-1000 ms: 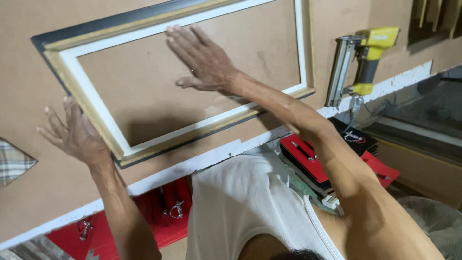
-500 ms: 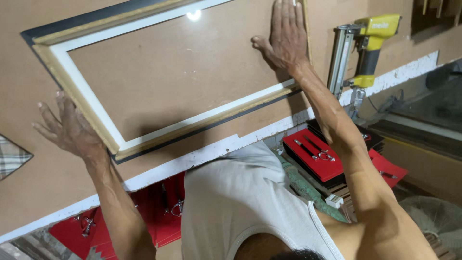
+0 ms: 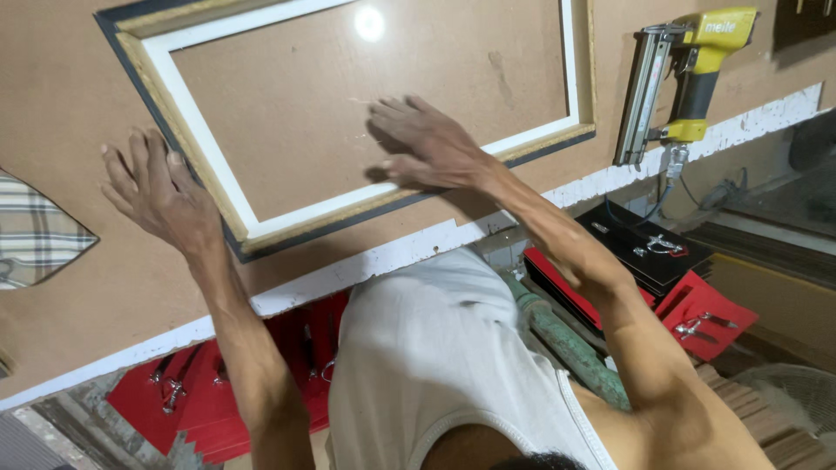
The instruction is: The person handles a framed shadow-box display containing a decorative sword and scabbard on a red backing board, staples the frame assembly with a pneumatic nail gun, wipes the glass with a cloth, and presses and aligns the backing board into the frame.
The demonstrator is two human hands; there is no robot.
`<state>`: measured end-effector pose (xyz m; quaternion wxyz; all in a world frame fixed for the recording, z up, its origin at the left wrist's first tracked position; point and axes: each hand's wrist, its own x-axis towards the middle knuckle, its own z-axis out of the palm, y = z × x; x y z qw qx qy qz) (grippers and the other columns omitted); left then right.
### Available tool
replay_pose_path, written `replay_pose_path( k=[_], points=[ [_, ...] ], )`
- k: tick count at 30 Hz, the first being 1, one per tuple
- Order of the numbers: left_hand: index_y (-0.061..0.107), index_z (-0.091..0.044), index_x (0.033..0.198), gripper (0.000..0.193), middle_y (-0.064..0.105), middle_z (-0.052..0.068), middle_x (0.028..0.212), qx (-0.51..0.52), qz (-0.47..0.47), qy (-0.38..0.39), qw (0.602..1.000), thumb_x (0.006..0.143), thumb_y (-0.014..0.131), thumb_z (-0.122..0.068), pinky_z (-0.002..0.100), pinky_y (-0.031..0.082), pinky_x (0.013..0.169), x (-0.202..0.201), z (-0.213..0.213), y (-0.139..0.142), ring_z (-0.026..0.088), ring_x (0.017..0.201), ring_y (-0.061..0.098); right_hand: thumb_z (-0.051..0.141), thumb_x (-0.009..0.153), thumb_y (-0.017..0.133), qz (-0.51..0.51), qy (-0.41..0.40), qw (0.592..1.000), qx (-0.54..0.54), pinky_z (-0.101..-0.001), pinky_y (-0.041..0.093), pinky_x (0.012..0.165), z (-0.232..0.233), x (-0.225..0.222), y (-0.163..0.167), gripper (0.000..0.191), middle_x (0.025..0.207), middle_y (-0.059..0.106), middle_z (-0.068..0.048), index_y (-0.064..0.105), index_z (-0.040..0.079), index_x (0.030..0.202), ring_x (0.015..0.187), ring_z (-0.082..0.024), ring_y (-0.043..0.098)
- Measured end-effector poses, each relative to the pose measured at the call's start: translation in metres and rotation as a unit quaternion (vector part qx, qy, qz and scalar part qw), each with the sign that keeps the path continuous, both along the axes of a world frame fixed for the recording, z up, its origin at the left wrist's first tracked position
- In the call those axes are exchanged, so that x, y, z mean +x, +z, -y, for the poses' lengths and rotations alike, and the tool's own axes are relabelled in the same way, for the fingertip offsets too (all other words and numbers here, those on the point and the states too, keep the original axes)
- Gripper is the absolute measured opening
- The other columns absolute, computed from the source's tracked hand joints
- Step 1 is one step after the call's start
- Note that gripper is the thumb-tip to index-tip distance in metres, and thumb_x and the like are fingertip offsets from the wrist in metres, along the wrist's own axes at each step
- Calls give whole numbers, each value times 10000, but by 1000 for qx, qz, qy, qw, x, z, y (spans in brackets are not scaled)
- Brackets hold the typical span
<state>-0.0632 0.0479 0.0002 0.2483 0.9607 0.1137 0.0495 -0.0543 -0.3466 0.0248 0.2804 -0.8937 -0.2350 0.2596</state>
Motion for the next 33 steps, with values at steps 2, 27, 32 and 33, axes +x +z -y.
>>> replay_pose_path(
  k=[2,27,32,33],
  points=[
    [615,-119,1517,387,513,62,1658,106,110,-83,985,1132,612,-83,607,73,1283,6,32,13,338,1571,296,515,1060,550,158,-114,981,-25,-585,299,1209,65,-4,22,666,1576,504,-223,482,76,1556,1474,-405,388],
    [484,-79,1535,572,367,58,1682,159,95,-317,930,1125,676,-428,728,108,1240,56,279,-20,375,1567,240,99,892,833,210,-436,875,-19,-486,481,1126,192,-32,-14,770,1463,556,-235,451,-49,1543,1340,-370,520],
    [472,-54,1583,626,333,111,1686,101,50,-307,945,1124,653,-440,720,124,1248,36,281,-17,375,1566,251,99,897,848,227,-414,881,-11,-489,495,1108,197,-26,-13,750,1464,548,-250,472,-43,1530,1317,-369,530],
    [473,-69,1568,625,327,92,1675,100,61,-301,946,1108,652,-453,725,117,1242,33,281,-15,373,1560,239,96,882,859,243,-403,882,-20,-496,496,1104,196,-25,-13,760,1459,556,-247,477,-43,1524,1309,-370,535]
  ],
)
